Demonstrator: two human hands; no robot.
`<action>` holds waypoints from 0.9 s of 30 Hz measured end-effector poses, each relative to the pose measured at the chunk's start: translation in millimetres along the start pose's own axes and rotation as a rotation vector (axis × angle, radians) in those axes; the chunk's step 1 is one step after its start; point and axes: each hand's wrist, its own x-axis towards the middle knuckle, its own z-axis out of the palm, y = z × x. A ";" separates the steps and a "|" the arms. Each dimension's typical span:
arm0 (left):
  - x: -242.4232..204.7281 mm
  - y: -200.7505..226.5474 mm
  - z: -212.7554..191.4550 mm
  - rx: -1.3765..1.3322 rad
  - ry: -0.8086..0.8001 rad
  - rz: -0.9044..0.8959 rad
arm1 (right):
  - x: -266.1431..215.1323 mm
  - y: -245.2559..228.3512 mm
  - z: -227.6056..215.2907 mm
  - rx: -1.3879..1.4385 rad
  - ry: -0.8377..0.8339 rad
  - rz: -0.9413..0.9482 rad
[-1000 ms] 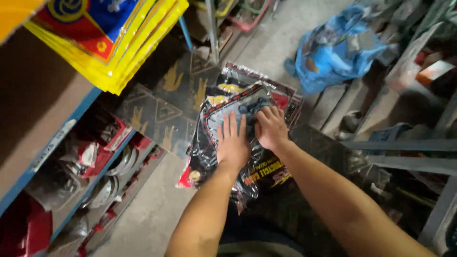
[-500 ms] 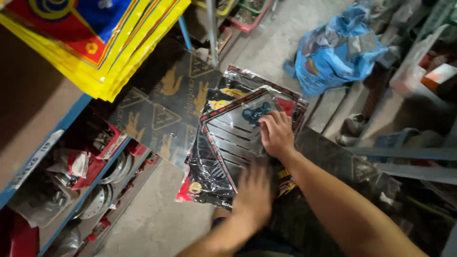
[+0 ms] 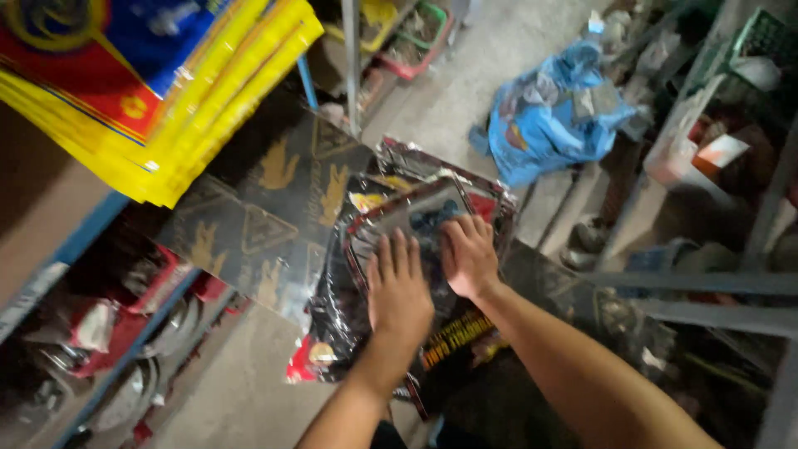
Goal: The person picks up yellow and black packages of motorcycle parts from a shelf and places them on a table. They then sort and stack the packages into neat piles, handling them one by one.
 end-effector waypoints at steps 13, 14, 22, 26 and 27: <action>-5.1 6.3 -5.0 -0.078 0.044 0.084 | -1.1 3.6 -1.4 0.063 0.035 -0.022; 15.2 -7.7 -3.4 -0.004 0.078 -0.009 | -1.9 -1.5 -3.6 0.074 0.029 0.008; 2.4 24.0 -18.2 -0.008 -0.023 -0.097 | -8.9 22.6 27.2 -0.036 0.047 0.063; -86.2 50.7 -16.0 0.031 0.065 0.072 | 2.6 7.6 -13.6 0.175 0.037 0.029; -89.5 47.4 -16.9 0.036 0.076 0.086 | 2.9 8.9 -16.7 0.167 0.053 0.034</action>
